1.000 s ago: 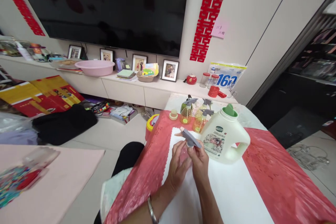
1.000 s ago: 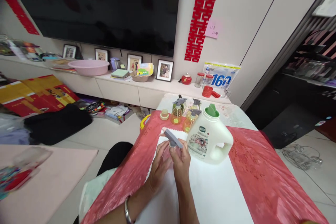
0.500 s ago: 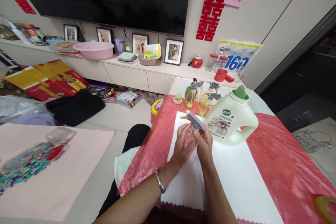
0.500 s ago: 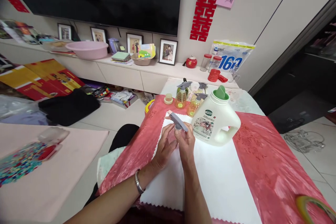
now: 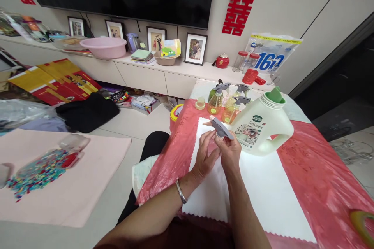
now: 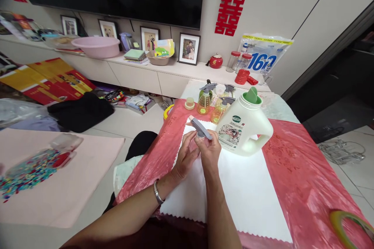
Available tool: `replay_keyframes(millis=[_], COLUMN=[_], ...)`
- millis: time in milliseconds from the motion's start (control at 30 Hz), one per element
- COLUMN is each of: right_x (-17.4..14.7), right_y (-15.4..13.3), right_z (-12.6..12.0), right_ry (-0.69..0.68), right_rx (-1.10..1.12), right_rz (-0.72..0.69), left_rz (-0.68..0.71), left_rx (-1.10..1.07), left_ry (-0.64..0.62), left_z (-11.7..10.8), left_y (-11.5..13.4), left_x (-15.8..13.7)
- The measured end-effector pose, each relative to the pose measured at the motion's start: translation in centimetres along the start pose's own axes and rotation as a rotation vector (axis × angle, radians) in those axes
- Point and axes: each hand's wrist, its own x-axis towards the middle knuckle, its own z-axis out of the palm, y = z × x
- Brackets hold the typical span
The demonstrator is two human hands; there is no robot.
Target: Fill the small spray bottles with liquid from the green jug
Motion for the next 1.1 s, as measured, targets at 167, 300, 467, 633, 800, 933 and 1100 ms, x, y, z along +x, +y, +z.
replay_keyframes(millis=[167,300,467,633,800,933,1100], right_x=[-0.1,0.0,-0.1,-0.4,-1.3,-2.2,-3.3], right_y=[0.2,0.3,-0.2,-0.7,-1.1,-1.7,-2.7], right_z=[-0.1,-0.3,-0.3,-1.2,-3.0,-4.2,-5.6], right_ry=[0.015,0.013,-0.016,-0.135,-0.273,-0.308,-0.28], right_rx=[-0.002,-0.002,-0.019,-0.051,-0.134,-0.253,-0.413], right_rz=[0.003,0.011,0.024,0.058,0.111,0.123,0.111], left_rz=[0.077,0.091,-0.071,-0.142,-0.148,-0.062,0.081], left_rx=[0.044,0.085,0.18,0.196,0.144,0.12,0.133], left_ry=[-0.02,-0.101,-0.087,-0.03,0.058,-0.031,-0.174], left_z=[-0.3,-1.3,-1.8,-1.2,-1.1,-1.5,-1.8], left_y=[-0.3,-0.8,-2.7,-3.6,-3.0,-2.6,-2.4], left_x=[0.4,0.7,-0.2,-0.6,-0.7,-1.1,-1.5])
